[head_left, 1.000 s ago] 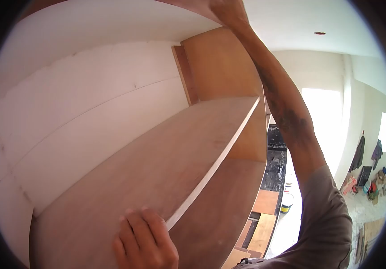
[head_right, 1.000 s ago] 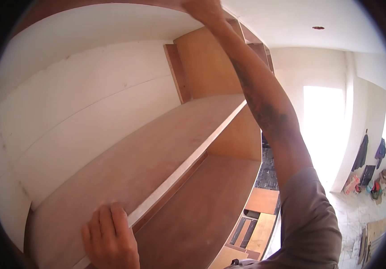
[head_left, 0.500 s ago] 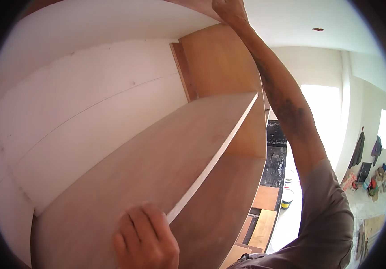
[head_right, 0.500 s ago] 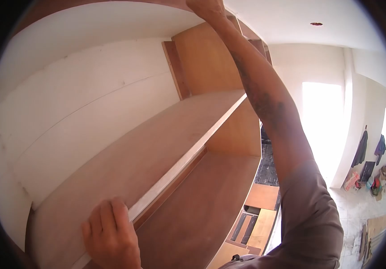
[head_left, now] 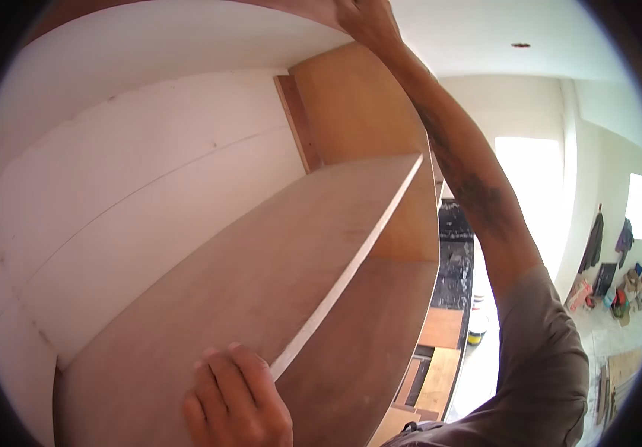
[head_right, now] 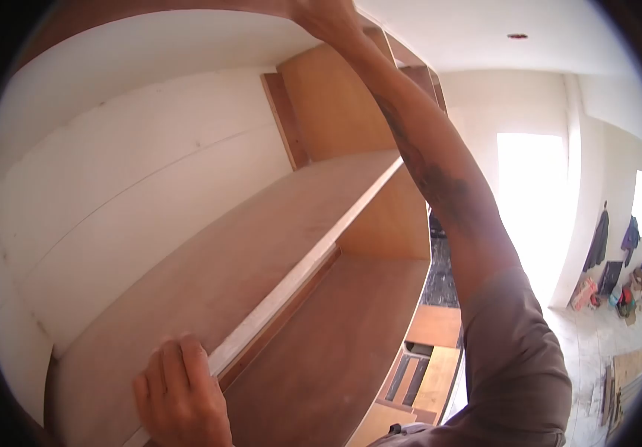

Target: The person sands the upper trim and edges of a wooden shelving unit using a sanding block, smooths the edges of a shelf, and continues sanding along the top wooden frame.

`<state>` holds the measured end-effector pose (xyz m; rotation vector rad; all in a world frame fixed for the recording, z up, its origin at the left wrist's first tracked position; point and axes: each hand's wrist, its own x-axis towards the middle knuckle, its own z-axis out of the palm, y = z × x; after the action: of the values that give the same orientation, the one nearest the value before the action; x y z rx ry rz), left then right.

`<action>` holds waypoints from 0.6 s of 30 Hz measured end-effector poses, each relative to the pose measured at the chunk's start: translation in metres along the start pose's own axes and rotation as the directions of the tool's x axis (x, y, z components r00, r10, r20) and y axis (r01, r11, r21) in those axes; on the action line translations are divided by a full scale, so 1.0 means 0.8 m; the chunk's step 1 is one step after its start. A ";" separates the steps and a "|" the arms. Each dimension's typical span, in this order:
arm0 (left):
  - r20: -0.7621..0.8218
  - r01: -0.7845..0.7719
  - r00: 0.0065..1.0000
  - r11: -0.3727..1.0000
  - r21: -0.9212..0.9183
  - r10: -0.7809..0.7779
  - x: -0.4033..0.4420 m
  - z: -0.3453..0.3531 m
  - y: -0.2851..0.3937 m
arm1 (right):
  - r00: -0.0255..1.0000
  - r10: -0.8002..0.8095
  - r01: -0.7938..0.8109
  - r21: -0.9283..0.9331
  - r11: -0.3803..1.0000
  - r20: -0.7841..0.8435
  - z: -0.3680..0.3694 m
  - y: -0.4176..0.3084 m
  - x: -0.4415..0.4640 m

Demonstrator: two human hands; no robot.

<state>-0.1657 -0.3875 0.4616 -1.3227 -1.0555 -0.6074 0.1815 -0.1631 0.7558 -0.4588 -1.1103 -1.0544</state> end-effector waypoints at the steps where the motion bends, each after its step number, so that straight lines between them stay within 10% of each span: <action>1: 0.036 -0.001 0.999 1.000 0.008 0.000 0.001 0.000 0.000 | 0.999 0.004 -0.005 -0.010 1.000 -0.044 0.012 0.025 -0.001; 4: 0.081 -0.023 0.997 1.000 0.009 0.022 0.002 -0.004 -0.003 | 0.939 0.204 -0.130 -0.263 0.956 0.277 0.010 0.041 0.014; 7: 0.007 -0.034 0.999 0.998 -0.047 0.034 -0.003 0.007 -0.003 | 0.931 0.301 -0.291 -0.076 0.954 0.206 -0.010 -0.020 0.006; 10: -0.045 -0.041 0.998 0.998 -0.047 0.039 -0.001 0.010 -0.004 | 0.842 0.249 -0.281 -0.005 0.960 0.478 -0.031 -0.021 -0.018; 18: 0.102 -0.065 0.992 0.997 -0.048 0.070 0.000 -0.005 -0.004 | 0.788 0.479 -0.452 -0.165 0.876 0.385 -0.020 -0.003 -0.003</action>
<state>-0.1672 -0.3917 0.4637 -1.4362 -1.0813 -0.5193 0.1876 -0.1753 0.7460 -0.9936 -1.2491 -0.5587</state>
